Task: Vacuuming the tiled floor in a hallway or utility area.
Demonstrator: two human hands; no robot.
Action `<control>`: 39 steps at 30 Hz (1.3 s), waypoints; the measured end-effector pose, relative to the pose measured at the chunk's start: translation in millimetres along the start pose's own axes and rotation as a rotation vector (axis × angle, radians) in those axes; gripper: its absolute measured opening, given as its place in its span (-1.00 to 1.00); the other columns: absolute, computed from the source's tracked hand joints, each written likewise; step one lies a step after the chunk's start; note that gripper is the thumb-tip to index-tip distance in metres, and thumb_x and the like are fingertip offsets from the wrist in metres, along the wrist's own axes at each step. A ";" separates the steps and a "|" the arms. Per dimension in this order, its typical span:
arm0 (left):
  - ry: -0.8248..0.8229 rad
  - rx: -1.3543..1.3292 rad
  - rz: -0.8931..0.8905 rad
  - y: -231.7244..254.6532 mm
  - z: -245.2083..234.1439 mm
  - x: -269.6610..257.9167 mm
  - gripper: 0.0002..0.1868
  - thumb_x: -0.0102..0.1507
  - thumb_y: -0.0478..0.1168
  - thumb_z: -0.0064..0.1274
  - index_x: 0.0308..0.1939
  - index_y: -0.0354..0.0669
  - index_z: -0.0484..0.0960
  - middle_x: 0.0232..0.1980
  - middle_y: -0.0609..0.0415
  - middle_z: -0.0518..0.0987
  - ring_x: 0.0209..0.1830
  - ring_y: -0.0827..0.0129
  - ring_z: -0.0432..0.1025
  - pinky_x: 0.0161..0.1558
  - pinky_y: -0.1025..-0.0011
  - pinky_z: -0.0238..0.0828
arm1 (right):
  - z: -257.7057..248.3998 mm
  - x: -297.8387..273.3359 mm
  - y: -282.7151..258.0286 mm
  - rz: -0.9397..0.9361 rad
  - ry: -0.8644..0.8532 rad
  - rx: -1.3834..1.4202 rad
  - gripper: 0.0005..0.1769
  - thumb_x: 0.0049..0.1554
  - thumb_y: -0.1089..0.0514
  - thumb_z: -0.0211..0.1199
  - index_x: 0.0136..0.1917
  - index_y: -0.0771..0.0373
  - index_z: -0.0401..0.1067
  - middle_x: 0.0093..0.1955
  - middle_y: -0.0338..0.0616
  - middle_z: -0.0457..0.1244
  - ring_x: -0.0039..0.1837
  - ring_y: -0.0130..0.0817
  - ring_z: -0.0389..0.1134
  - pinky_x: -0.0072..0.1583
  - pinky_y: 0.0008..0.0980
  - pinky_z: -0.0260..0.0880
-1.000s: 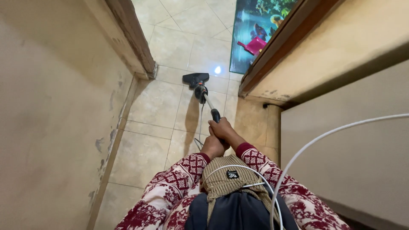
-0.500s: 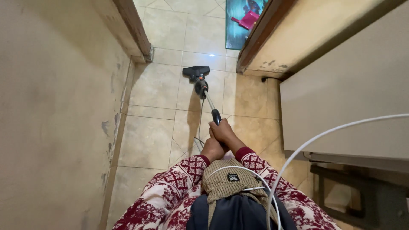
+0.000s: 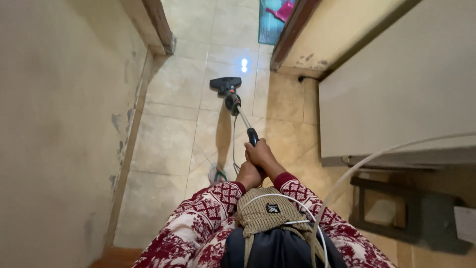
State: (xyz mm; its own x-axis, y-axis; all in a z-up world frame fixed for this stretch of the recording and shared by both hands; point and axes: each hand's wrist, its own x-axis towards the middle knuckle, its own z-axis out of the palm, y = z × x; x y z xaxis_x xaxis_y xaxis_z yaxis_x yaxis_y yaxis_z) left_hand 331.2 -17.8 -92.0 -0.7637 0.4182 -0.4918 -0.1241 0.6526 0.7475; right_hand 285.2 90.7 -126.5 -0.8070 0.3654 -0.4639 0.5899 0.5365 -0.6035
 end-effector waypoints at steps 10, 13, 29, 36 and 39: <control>-0.018 -0.008 0.072 -46.4 99.1 -95.3 -0.60 0.27 0.00 0.11 -0.05 -0.28 0.65 -0.26 -0.12 0.71 -0.27 0.14 0.64 -0.19 0.23 0.56 | 23.7 -107.2 92.3 -0.011 0.000 0.000 -0.19 0.18 -0.24 0.23 0.30 0.56 0.18 0.09 0.41 0.35 0.14 0.17 0.46 0.13 -0.08 0.46; -0.028 -0.010 0.053 -56.7 116.1 -127.0 -0.62 0.26 -0.02 0.12 -0.07 -0.29 0.69 -0.27 -0.11 0.72 -0.27 0.15 0.63 -0.19 0.23 0.55 | 35.1 -135.2 112.2 0.015 -0.019 0.002 -0.17 0.16 -0.23 0.23 0.31 0.56 0.15 0.12 0.41 0.33 0.18 0.19 0.44 0.16 -0.07 0.45; -0.004 0.086 0.103 -97.8 167.1 -196.0 -0.45 0.22 0.09 0.15 0.09 -0.25 0.59 -0.13 -0.24 0.68 -0.07 -0.06 0.59 -0.01 0.12 0.50 | 55.9 -225.3 157.2 0.034 0.003 0.096 -0.17 0.14 -0.23 0.23 0.29 0.57 0.18 0.09 0.40 0.35 0.13 0.15 0.48 0.11 -0.09 0.48; 0.009 0.152 0.025 -98.5 147.2 -205.3 -0.06 0.20 0.05 0.19 0.38 -0.53 0.06 -0.13 -0.30 0.65 -0.08 -0.12 0.57 -0.02 0.12 0.53 | 78.9 -218.1 158.8 0.004 0.059 0.070 -0.13 0.16 -0.26 0.25 0.28 0.62 0.17 0.12 0.47 0.32 0.17 0.24 0.43 0.14 -0.06 0.46; -0.041 0.253 0.081 -124.4 147.9 -185.6 -0.13 0.23 0.09 0.13 0.36 -0.47 0.13 -0.16 -0.20 0.69 -0.12 -0.03 0.61 -0.04 0.13 0.53 | 83.9 -222.4 145.5 0.013 0.038 0.089 -0.12 0.16 -0.27 0.23 0.28 0.62 0.14 0.12 0.47 0.32 0.16 0.23 0.43 0.14 -0.06 0.46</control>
State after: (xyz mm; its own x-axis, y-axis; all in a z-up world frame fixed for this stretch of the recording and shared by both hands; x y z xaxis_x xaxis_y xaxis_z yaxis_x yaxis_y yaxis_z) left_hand 582.1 -83.2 -159.7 -0.7378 0.4973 -0.4564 0.1029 0.7511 0.6521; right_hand 552.8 23.6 -165.6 -0.7986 0.4020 -0.4480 0.5994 0.4624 -0.6534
